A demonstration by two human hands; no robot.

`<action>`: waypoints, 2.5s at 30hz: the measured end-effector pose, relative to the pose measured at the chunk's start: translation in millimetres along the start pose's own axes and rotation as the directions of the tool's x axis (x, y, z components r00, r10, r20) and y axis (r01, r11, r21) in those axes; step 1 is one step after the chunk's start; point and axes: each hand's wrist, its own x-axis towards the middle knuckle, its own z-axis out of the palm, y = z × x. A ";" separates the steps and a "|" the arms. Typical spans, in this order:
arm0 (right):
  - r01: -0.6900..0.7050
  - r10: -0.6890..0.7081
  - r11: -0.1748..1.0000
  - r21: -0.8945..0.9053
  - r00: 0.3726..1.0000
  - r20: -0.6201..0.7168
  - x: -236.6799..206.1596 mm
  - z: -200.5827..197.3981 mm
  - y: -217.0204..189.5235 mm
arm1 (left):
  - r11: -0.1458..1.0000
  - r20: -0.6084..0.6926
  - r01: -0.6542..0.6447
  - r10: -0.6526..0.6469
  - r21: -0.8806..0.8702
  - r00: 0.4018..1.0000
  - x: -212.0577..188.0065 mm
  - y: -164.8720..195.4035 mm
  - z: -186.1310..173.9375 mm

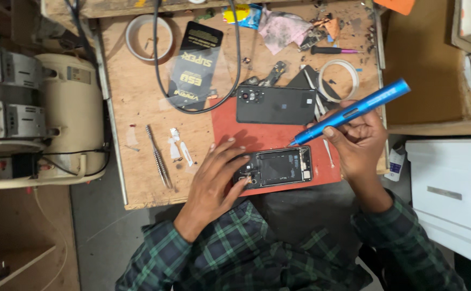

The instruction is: The person navigates smartphone settings and tests the camera, then disassembles the phone to access internal components. They use a blue pen-like tool to clean or adjust parts inside the chassis, reassemble the back cover, and test the camera again.

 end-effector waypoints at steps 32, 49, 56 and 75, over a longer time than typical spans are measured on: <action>0.109 -0.115 0.993 0.037 0.953 0.282 -34.6 76.2 -30.7 | 0.975 -0.179 0.162 -0.188 -0.149 0.966 4.7 1.7 8.1; 0.305 -0.210 0.919 -0.251 0.915 0.344 -24.5 55.7 -34.1 | 0.897 0.125 -0.196 0.159 0.397 0.979 -9.4 19.1 2.6; 0.277 -0.179 0.933 -0.232 0.912 0.370 -26.5 57.0 -20.8 | 0.876 0.156 -0.202 0.147 0.438 0.977 -5.4 19.1 6.0; 0.346 -0.235 0.912 -0.219 0.880 0.412 -25.5 70.3 -16.4 | 0.863 0.149 -0.214 0.162 0.457 0.975 -4.8 19.8 3.4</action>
